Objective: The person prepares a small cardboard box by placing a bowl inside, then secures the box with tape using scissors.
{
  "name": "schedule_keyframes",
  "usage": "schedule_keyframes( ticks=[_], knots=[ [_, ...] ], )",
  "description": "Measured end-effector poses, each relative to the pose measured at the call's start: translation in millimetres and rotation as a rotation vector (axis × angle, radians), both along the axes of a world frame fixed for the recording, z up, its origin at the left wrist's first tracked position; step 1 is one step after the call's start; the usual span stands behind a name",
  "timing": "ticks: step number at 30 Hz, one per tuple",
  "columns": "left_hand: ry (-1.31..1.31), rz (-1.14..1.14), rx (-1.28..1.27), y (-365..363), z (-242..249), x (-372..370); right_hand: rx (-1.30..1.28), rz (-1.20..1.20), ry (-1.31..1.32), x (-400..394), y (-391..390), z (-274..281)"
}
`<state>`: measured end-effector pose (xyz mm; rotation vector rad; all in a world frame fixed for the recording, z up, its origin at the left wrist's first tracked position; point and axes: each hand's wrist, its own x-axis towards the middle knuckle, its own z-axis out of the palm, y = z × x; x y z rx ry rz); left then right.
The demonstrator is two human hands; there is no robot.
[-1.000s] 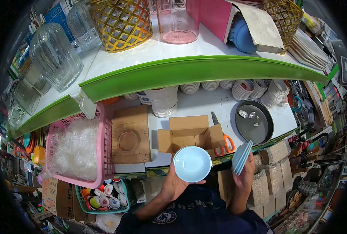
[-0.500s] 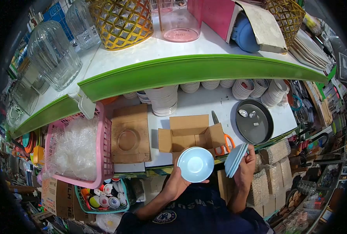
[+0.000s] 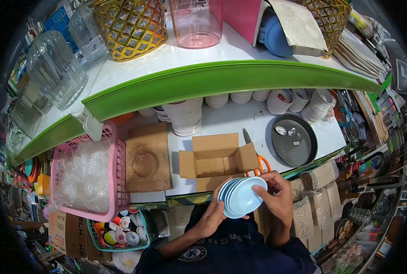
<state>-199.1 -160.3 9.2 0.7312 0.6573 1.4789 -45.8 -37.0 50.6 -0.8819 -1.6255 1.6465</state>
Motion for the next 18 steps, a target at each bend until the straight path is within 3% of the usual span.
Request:
schedule_keyframes(
  ticks=[2, 4, 10, 18],
  knots=[
    [-0.003, 0.008, -0.011, 0.8, 0.4, 0.6, 0.002, 0.010, -0.067, -1.5, 2.6, 2.9],
    [-0.008, 0.022, -0.017, 1.3, -0.3, 1.4, 0.253, 0.018, -0.051, -2.8, 6.0, 0.8],
    [-0.124, 0.035, 0.025, 4.5, -2.3, 1.0, 0.308, 0.035, -0.096, 1.5, 9.6, 5.7],
    [-0.174, 0.058, -0.002, 7.4, 0.2, 0.2, 0.128, -0.010, 0.139, -0.6, 6.7, 3.7]
  ],
)
